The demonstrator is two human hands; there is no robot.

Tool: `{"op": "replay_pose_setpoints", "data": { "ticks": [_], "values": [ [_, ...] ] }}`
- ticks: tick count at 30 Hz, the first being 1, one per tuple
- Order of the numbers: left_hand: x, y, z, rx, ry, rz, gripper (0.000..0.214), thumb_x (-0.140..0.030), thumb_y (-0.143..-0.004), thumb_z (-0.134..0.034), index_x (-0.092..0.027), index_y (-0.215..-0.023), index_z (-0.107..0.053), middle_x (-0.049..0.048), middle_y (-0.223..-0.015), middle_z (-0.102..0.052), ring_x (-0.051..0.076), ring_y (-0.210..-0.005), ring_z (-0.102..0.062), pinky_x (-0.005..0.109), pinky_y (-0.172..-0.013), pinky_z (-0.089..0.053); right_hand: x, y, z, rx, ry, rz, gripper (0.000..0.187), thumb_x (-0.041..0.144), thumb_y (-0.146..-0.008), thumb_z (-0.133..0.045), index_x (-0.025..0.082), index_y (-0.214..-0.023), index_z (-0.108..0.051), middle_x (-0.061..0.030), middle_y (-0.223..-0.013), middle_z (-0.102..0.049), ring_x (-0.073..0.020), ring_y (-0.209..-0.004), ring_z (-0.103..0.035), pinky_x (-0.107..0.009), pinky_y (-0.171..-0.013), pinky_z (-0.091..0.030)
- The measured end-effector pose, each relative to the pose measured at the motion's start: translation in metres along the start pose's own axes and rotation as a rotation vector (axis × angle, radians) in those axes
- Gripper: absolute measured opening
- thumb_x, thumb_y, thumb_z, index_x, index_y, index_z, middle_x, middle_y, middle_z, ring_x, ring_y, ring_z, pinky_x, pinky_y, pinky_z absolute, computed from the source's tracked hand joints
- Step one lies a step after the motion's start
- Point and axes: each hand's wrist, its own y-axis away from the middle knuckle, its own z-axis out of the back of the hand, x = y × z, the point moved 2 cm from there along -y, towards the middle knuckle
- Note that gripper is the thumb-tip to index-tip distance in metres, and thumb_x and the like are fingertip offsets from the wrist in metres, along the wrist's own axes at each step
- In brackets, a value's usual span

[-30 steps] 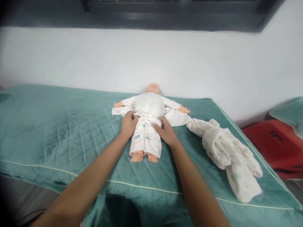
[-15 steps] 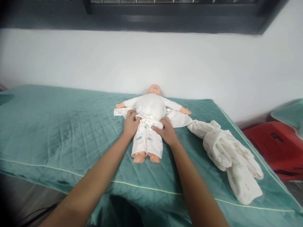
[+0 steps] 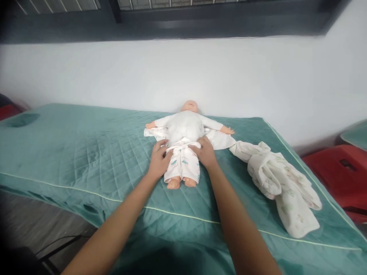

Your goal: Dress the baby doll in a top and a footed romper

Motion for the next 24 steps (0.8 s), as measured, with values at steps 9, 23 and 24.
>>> {"op": "replay_pose_setpoints", "data": {
  "ticks": [9,23,24],
  "values": [
    [0.002,-0.005,-0.005,0.054,0.077,0.054,0.02,-0.038,-0.091,-0.063,-0.021,-0.1,-0.058,0.0115,-0.133,-0.055,0.025,-0.127,-0.056,0.041,-0.112,-0.043,0.026,0.022,0.007,-0.009,0.123,-0.165,0.051,0.063,-0.084,-0.06,0.023,-0.059,-0.04,0.0054,-0.057,-0.041,-0.0138,-0.062,-0.038,-0.029,-0.06,-0.029],
    [0.005,-0.011,-0.005,0.0,0.071,0.047,0.02,-0.036,-0.091,-0.063,-0.019,-0.08,-0.063,0.0114,-0.132,-0.056,0.025,-0.121,-0.059,0.041,-0.11,-0.046,0.043,0.051,0.005,-0.017,0.017,-0.242,0.052,0.063,-0.085,-0.059,0.022,-0.06,-0.038,0.0067,-0.059,-0.031,-0.0116,-0.06,-0.034,-0.027,-0.057,-0.03],
    [0.003,-0.01,-0.004,0.0,0.073,0.044,0.023,-0.036,-0.091,-0.063,-0.019,-0.076,-0.062,0.0116,-0.13,-0.057,0.025,-0.121,-0.059,0.042,-0.11,-0.045,0.042,0.05,0.005,-0.027,0.025,-0.238,0.053,0.064,-0.085,-0.059,0.023,-0.06,-0.037,0.0067,-0.059,-0.031,-0.0117,-0.06,-0.033,-0.027,-0.058,-0.03]
  ]
}}
